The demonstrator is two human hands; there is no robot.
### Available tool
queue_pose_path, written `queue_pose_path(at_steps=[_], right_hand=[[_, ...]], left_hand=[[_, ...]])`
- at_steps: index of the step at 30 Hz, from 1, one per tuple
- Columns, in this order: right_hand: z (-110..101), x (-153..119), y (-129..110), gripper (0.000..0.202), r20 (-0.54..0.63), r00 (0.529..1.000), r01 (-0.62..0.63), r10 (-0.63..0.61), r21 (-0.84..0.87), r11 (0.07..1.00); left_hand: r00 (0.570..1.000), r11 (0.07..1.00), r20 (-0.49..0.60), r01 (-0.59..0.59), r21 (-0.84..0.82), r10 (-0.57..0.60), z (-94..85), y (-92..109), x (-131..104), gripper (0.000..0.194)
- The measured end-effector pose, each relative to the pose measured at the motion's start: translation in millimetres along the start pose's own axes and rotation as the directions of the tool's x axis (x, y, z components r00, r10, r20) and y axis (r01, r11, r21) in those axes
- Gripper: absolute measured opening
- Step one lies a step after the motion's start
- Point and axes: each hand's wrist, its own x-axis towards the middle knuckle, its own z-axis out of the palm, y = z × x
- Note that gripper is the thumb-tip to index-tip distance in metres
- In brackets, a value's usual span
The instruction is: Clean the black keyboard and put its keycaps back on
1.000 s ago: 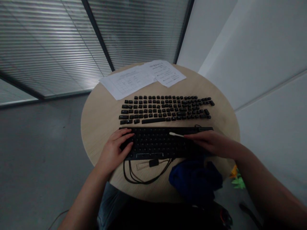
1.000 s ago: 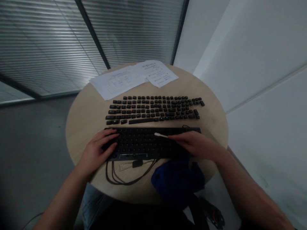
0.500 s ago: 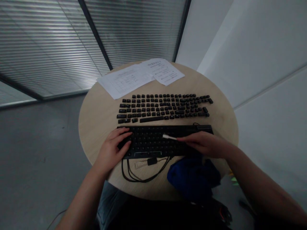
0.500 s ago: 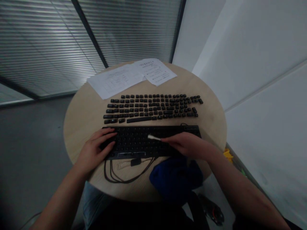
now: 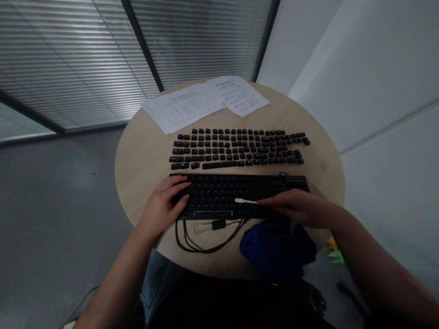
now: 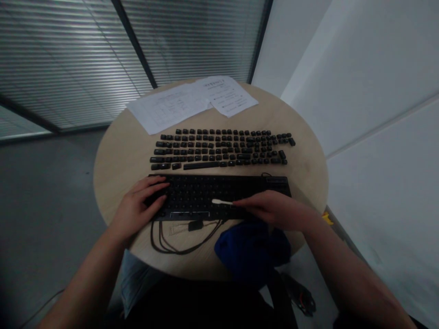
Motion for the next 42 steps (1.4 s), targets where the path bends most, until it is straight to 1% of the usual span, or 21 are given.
queue_pose_path(at_steps=[1, 4, 5, 6, 8, 9, 10, 12, 13, 14, 17, 18, 21, 22, 25, 27, 31, 33, 37, 39, 42], right_hand=[[0, -2, -1, 0.042, 0.009, 1.0, -0.003, 0.003, 0.003, 1.0], [-2, -7, -1, 0.039, 0.088, 0.996, 0.006, -0.012, 0.06, 0.998], [-2, -8, 0, 0.039, 0.059, 0.998, -0.002, -0.002, 0.067, 0.998], [-2, -8, 2, 0.04, -0.005, 1.0, -0.024, 0.025, 0.057, 0.998], [-1, -8, 6, 0.043, -0.156, 0.985, -0.076, 0.078, 0.02, 0.997], [-1, -7, 8, 0.043, -0.174, 0.981, -0.083, 0.083, 0.01, 0.997], [0, -7, 9, 0.043, -0.137, 0.988, -0.068, 0.07, 0.014, 0.998], [2, -7, 11, 0.041, 0.01, 1.0, -0.008, 0.007, 0.062, 0.998], [2, -7, 12, 0.04, 0.052, 0.998, 0.014, -0.019, 0.089, 0.996], [2, -8, 12, 0.04, 0.05, 0.998, 0.018, -0.024, 0.104, 0.994], [0, -9, 14, 0.042, -0.086, 0.996, -0.015, 0.021, 0.075, 0.997], [0, -9, 14, 0.043, -0.095, 0.995, -0.021, 0.026, 0.058, 0.998], [-1, -7, 12, 0.041, -0.009, 1.0, 0.0, 0.0, 0.044, 0.999], [-1, -6, 11, 0.041, -0.004, 1.0, 0.009, -0.009, 0.044, 0.999], [1, -3, 11, 0.043, -0.05, 0.999, 0.016, -0.016, -0.015, 1.0], [-1, -5, 13, 0.044, -0.049, 0.999, 0.008, -0.012, -0.074, 0.997], [-16, -19, 10, 0.043, -0.054, 0.998, -0.05, 0.042, -0.142, 0.989], [-22, -20, 5, 0.043, -0.068, 0.996, -0.063, 0.053, -0.163, 0.985], [-18, -9, -2, 0.044, -0.037, 0.999, -0.002, -0.006, -0.213, 0.977], [-16, -7, -2, 0.043, -0.027, 1.0, 0.002, -0.008, -0.218, 0.976], [-23, -16, 2, 0.042, -0.047, 0.998, -0.052, 0.044, -0.183, 0.982]], left_hand=[[1.0, 1.0, 0.003, 0.006, -0.002, -0.006, -0.1, 0, 0, 0.032], [0.999, 1.0, 0.014, 0.029, -0.002, -0.029, -0.4, 0, 0, 0.032], [0.999, 0.999, 0.016, 0.032, -0.002, -0.032, -0.5, 1, 0, 0.033], [0.999, 0.999, 0.016, 0.032, -0.002, -0.032, -0.6, 1, 0, 0.033], [0.999, 0.999, 0.013, 0.035, -0.002, -0.035, -1.0, 2, 0, 0.034], [0.999, 0.999, 0.016, 0.037, -0.001, -0.037, -1.3, 2, 0, 0.034], [0.999, 0.999, 0.021, 0.039, 0.002, -0.039, -1.6, 2, 0, 0.034], [0.999, 0.999, 0.027, 0.035, 0.008, -0.035, -2.0, 3, 1, 0.035], [0.999, 1.0, 0.026, 0.028, 0.009, -0.028, -2.0, 3, 1, 0.034], [0.999, 1.0, 0.023, 0.021, 0.011, -0.022, -2.0, 3, 1, 0.034], [1.0, 1.0, 0.009, 0.005, 0.015, -0.005, -1.6, 2, 1, 0.033], [1.0, 1.0, 0.007, 0.002, 0.017, -0.002, -1.6, 2, 1, 0.033], [1.0, 1.0, 0.009, -0.002, 0.021, 0.001, -2.0, 2, 2, 0.033], [1.0, 1.0, 0.012, 0.0, 0.019, -0.001, -2.3, 3, 2, 0.033], [1.0, 1.0, 0.017, 0.007, 0.012, -0.008, -3.0, 4, 1, 0.033], [1.0, 1.0, 0.013, 0.005, 0.012, -0.005, -3.0, 4, 1, 0.033], [1.0, 1.0, 0.014, 0.004, 0.015, -0.004, -2.3, 3, 1, 0.033], [1.0, 1.0, 0.019, 0.008, 0.011, -0.008, -1.9, 3, 1, 0.033], [1.0, 1.0, 0.012, 0.008, 0.013, -0.008, -1.5, 1, 0, 0.033], [1.0, 1.0, 0.007, 0.006, 0.014, -0.006, -1.3, 0, 0, 0.033], [1.0, 1.0, 0.0, 0.001, 0.009, -0.001, -0.7, -2, 0, 0.033]])
